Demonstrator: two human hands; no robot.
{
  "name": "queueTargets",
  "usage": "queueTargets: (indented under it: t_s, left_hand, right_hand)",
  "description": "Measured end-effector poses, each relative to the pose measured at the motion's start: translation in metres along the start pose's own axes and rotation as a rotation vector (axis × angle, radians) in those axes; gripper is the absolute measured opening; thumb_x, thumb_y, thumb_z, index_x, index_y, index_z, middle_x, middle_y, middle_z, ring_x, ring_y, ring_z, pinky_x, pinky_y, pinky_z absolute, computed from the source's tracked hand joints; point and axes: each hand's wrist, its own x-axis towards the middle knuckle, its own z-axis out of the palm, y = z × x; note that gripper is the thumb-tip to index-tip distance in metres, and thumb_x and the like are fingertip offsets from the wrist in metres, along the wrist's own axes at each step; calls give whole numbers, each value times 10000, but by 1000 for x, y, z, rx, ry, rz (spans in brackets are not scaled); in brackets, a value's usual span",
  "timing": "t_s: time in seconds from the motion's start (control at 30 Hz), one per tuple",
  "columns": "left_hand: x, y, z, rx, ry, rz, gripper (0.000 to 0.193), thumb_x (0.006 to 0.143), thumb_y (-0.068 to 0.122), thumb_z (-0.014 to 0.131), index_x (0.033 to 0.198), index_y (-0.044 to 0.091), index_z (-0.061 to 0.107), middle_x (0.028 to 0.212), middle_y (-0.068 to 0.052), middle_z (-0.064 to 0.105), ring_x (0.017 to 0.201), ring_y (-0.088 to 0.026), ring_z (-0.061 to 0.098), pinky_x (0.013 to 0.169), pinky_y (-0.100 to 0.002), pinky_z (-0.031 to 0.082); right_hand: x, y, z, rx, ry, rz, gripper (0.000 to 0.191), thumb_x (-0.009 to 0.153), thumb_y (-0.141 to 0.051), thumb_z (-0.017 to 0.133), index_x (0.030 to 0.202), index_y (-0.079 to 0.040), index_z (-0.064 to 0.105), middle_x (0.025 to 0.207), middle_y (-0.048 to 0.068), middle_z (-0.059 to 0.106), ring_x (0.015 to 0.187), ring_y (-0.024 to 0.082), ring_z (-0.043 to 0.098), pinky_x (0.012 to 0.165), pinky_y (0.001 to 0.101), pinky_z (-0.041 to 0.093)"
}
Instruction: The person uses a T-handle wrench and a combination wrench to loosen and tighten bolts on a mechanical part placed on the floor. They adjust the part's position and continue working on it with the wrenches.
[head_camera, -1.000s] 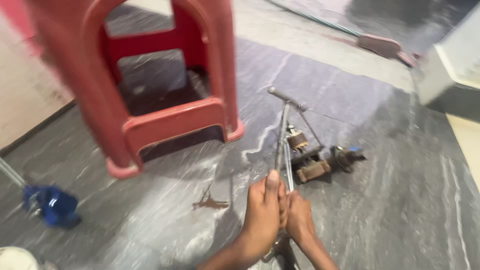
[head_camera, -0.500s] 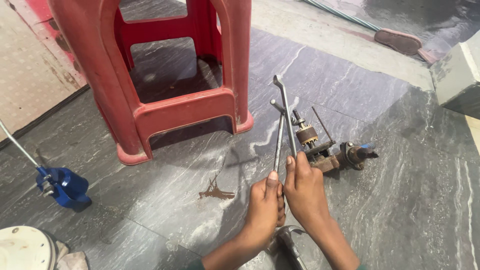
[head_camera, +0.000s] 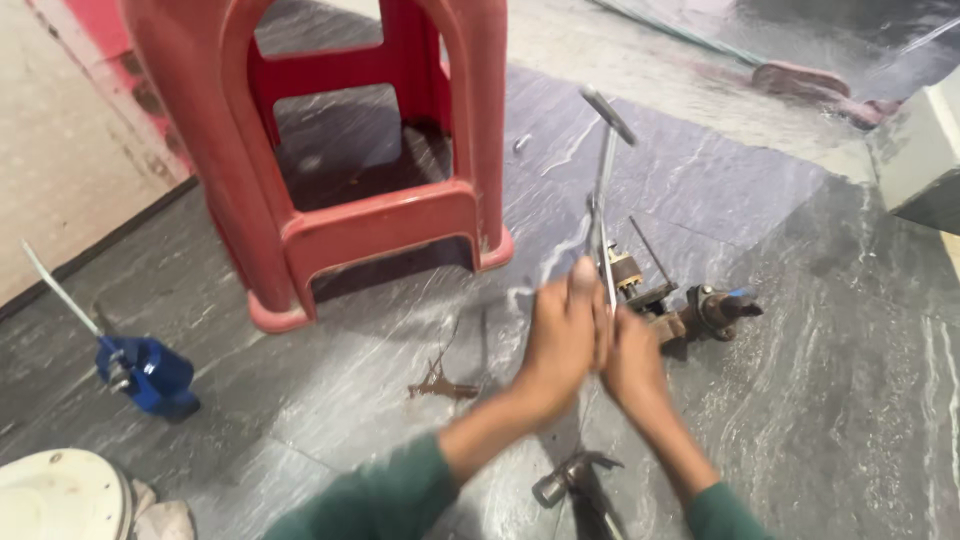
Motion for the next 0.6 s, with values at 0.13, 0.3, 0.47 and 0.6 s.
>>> queueTargets:
  t_s: [0.13,0.3,0.47,0.6]
  left_hand:
    - [38,12,-4,-126,-21,-132,469,1077,492,409,791,121,437,537,61,327,385,-58,287,334,-271,223]
    - [36,28,-2,-88,-76,-112,466,1076,494,410,811,113,445,560,60,350,404,-53,312,354,-263,243]
    - [15,12,-4,-112,-79,-189,475,1076,504,405,797,120,434,549,64,332,391,-48,297,343,-255,231]
    - [7,-36,-23,23,-43,-242,489,1080,493,424,811,87,474,553,42,365,404,-80,335,358,-284,273]
  right_hand:
    - [4,-66,-47,-41,215,-88,384,1071,-282,468,897,27,616,707,236,646,652,386,640,615,509,470]
    - [-2,-118,-89,24,260,-126,374,1081,-254,465,872,29,592,633,192,598,551,297,595,554,479,444]
    - [-15,-101,-81,-16,226,-84,377,1070,-272,471,869,18,607,652,211,627,570,338,632,577,486,461]
    - [-21,-41,-46,-105,140,-2,390,1047,-315,459,876,-5,623,714,228,674,642,405,669,626,515,489]
